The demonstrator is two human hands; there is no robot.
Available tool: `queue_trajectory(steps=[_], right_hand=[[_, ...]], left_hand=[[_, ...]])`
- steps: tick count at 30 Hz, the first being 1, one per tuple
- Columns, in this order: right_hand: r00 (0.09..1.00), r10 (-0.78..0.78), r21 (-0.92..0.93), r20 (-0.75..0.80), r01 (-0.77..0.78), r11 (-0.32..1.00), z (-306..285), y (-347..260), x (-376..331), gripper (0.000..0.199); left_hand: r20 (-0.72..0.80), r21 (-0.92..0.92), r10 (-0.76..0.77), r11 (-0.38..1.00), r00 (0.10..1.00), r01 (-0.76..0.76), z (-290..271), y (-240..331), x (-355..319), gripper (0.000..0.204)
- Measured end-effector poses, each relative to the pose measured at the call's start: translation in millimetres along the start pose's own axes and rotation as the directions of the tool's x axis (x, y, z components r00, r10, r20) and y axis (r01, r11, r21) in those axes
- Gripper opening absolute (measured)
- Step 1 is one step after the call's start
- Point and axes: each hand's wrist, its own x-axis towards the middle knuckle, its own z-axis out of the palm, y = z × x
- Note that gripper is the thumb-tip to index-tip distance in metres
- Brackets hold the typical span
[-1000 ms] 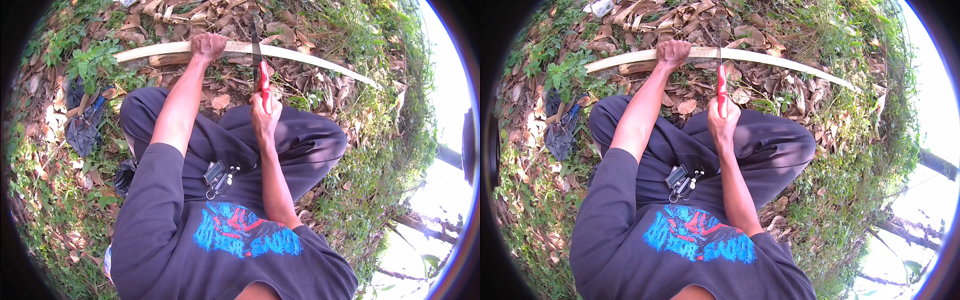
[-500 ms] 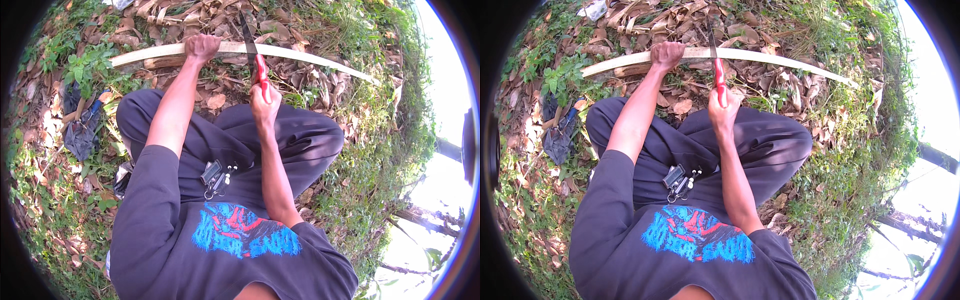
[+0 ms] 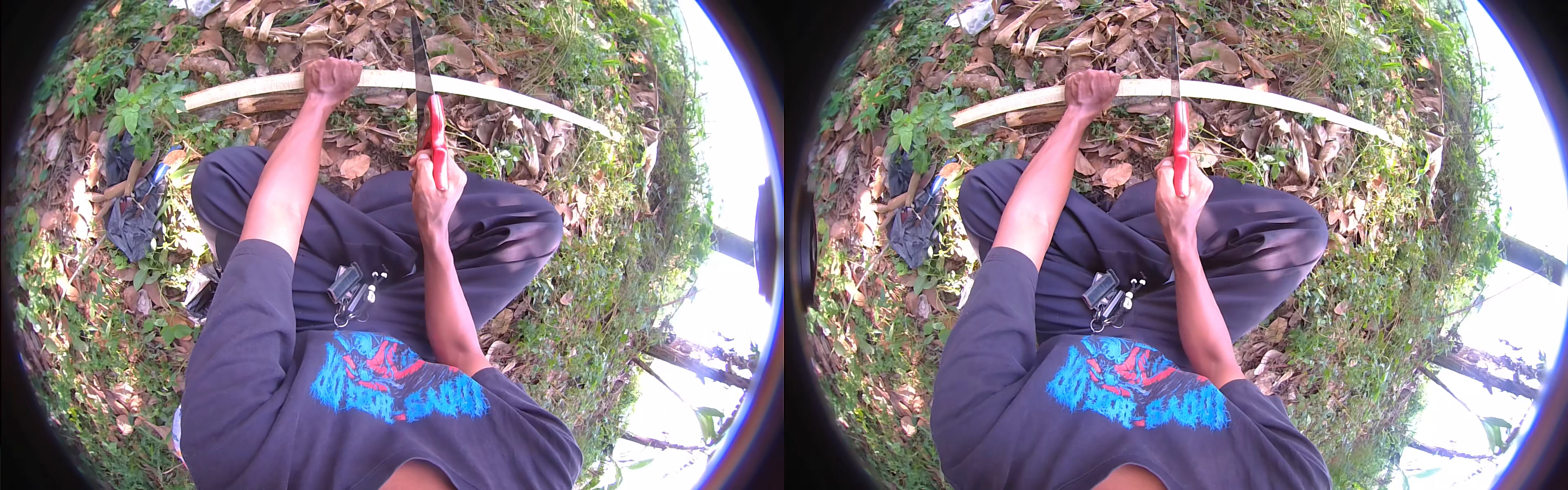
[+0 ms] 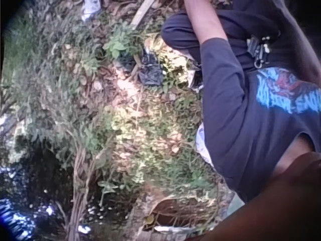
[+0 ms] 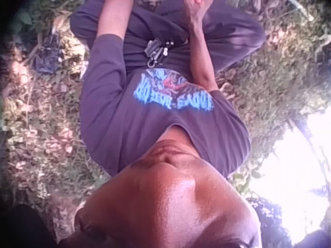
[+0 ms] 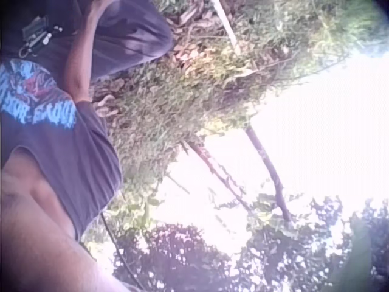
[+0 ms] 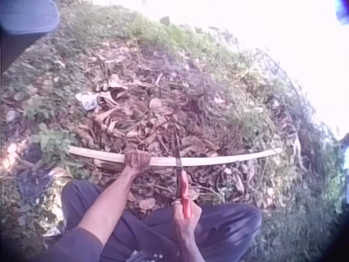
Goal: The person sits cross-legged on the ground and uses a red hand saw to cut a long, thin piece of light-colored wood. They hold the wood steady with their left hand and saw with their right hand, making repetitive back-and-forth motions to advance the cut.
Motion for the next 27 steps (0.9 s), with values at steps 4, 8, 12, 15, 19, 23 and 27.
queue_trajectory(steps=[4, 8, 12, 15, 19, 23, 27], right_hand=[[0.999, -0.039, -0.083, 0.021, 0.041, 0.996, 12.5, 12.0, 32.2, 0.015], [0.994, -0.096, -0.116, 0.048, 0.102, 0.988, 20.2, 25.0, 35.6, 0.019], [0.998, -0.030, -0.132, 0.051, 0.037, 0.991, 10.4, 32.4, 24.2, 0.017], [0.996, 0.047, -0.002, 0.076, -0.047, 0.999, 5.4, 29.4, -6.1, 0.012], [0.995, 0.059, -0.052, 0.082, -0.055, 0.997, -15.1, 24.1, -45.8, 0.015], [0.985, 0.167, 0.255, 0.033, -0.170, 0.952, -19.5, 9.6, -49.5, 0.014], [0.995, 0.095, 0.193, 0.043, -0.101, 0.976, -8.6, 5.0, -7.3, 0.015]], left_hand=[[0.165, -0.199, -0.098, 0.971, 0.981, 0.130, -15.7, 4.8, 11.8, 0.033], [-0.107, -0.051, -0.005, 0.999, 0.994, 0.000, -25.3, 2.4, 15.6, 0.041], [0.499, -0.266, -0.175, 0.901, 0.849, 0.342, -36.3, 12.8, 24.5, 0.028], [-0.366, -0.017, 0.058, 0.997, 0.929, -0.069, -8.8, -3.5, 7.5, 0.030], [-0.284, 0.017, 0.050, 0.999, 0.957, -0.047, -6.8, 0.3, 5.6, 0.029], [-0.393, 0.253, 0.094, 0.967, 0.915, 0.009, -7.7, 4.2, 13.0, 0.028], [-0.402, 0.281, 0.111, 0.960, 0.909, 0.007, -7.9, 4.6, 11.8, 0.030]])
